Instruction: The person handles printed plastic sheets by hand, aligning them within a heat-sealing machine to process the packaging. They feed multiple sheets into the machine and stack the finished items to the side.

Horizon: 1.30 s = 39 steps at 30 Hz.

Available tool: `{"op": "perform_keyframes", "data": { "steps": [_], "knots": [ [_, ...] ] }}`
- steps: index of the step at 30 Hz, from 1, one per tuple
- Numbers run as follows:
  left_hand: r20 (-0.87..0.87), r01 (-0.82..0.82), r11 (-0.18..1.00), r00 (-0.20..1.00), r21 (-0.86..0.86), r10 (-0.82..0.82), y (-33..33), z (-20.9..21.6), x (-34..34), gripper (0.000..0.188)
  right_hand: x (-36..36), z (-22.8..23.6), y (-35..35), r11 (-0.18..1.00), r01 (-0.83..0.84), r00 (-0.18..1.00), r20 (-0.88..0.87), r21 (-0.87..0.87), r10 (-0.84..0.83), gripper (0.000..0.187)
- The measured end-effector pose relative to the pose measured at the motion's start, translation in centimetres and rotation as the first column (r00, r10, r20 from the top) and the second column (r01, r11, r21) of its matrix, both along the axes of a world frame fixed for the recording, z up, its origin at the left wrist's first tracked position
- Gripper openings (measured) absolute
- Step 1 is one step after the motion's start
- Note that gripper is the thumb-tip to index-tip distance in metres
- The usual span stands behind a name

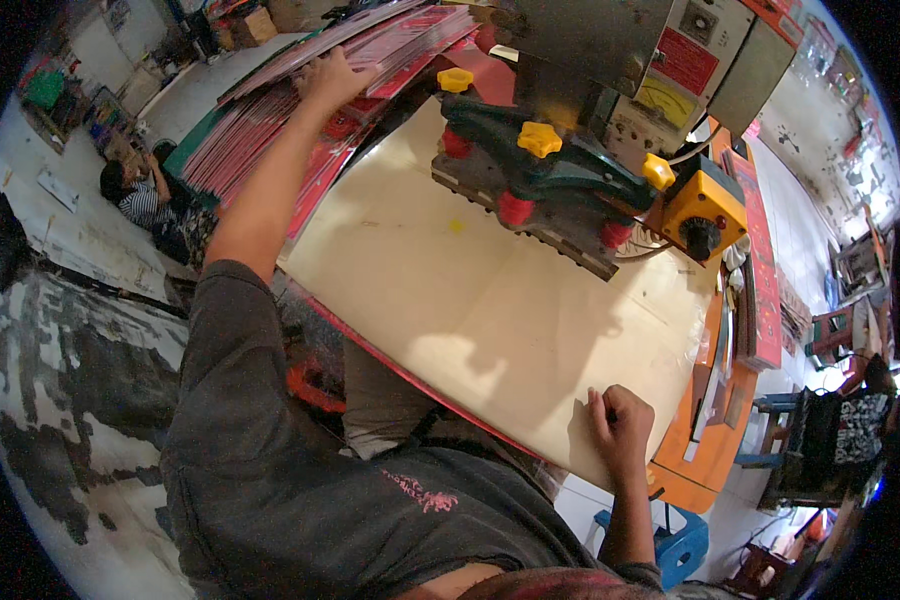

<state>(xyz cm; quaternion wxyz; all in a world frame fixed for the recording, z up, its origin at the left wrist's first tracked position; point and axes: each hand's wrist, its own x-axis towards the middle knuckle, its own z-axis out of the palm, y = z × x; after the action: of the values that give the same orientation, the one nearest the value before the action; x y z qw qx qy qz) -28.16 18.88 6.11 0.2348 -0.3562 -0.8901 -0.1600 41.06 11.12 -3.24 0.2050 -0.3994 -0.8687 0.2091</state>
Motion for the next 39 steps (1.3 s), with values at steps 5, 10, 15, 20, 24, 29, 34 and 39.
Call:
{"op": "perform_keyframes", "data": {
  "steps": [5,10,15,20,24,29,34,39],
  "knots": [
    [0.179,0.047,0.999,0.983,0.018,-0.050,1.1,0.2,-1.8,0.108,-0.3,-0.1,0.1,0.999,-0.015,0.995,-0.101,0.036,0.019,0.040],
    [0.310,0.153,0.985,0.935,0.078,-0.169,1.1,0.7,-4.5,0.105,-0.4,0.1,0.1,1.000,-0.025,0.994,-0.109,0.010,0.026,0.039],
    [0.315,0.126,0.983,0.935,0.138,-0.164,1.1,1.2,-3.3,0.107,-0.2,0.0,0.2,1.000,-0.009,0.994,-0.107,0.016,0.010,0.038],
    [0.339,0.151,0.955,0.911,0.253,-0.234,-0.2,1.1,-4.8,0.106,-0.1,0.3,0.1,0.999,0.001,0.999,-0.042,-0.039,-0.003,0.038],
    [0.443,0.177,0.925,0.837,0.338,-0.322,-0.5,2.2,-3.6,0.105,0.1,0.3,0.2,0.999,0.020,1.000,-0.023,-0.033,-0.021,0.038],
    [0.314,0.229,0.905,0.883,0.360,-0.348,-3.8,0.8,-5.8,0.101,-0.1,0.3,0.2,0.999,0.001,0.999,-0.044,-0.042,-0.003,0.037],
    [0.127,0.152,0.952,0.973,0.267,-0.191,-11.6,0.3,4.2,0.094,-0.5,0.4,0.0,1.000,-0.003,1.000,-0.006,-0.010,0.003,0.036],
    [0.002,0.241,0.871,0.963,0.428,-0.268,-13.8,-0.9,11.4,0.095,-0.3,0.4,0.0,0.999,0.034,0.999,0.019,-0.038,-0.034,0.037]
  ]
}}
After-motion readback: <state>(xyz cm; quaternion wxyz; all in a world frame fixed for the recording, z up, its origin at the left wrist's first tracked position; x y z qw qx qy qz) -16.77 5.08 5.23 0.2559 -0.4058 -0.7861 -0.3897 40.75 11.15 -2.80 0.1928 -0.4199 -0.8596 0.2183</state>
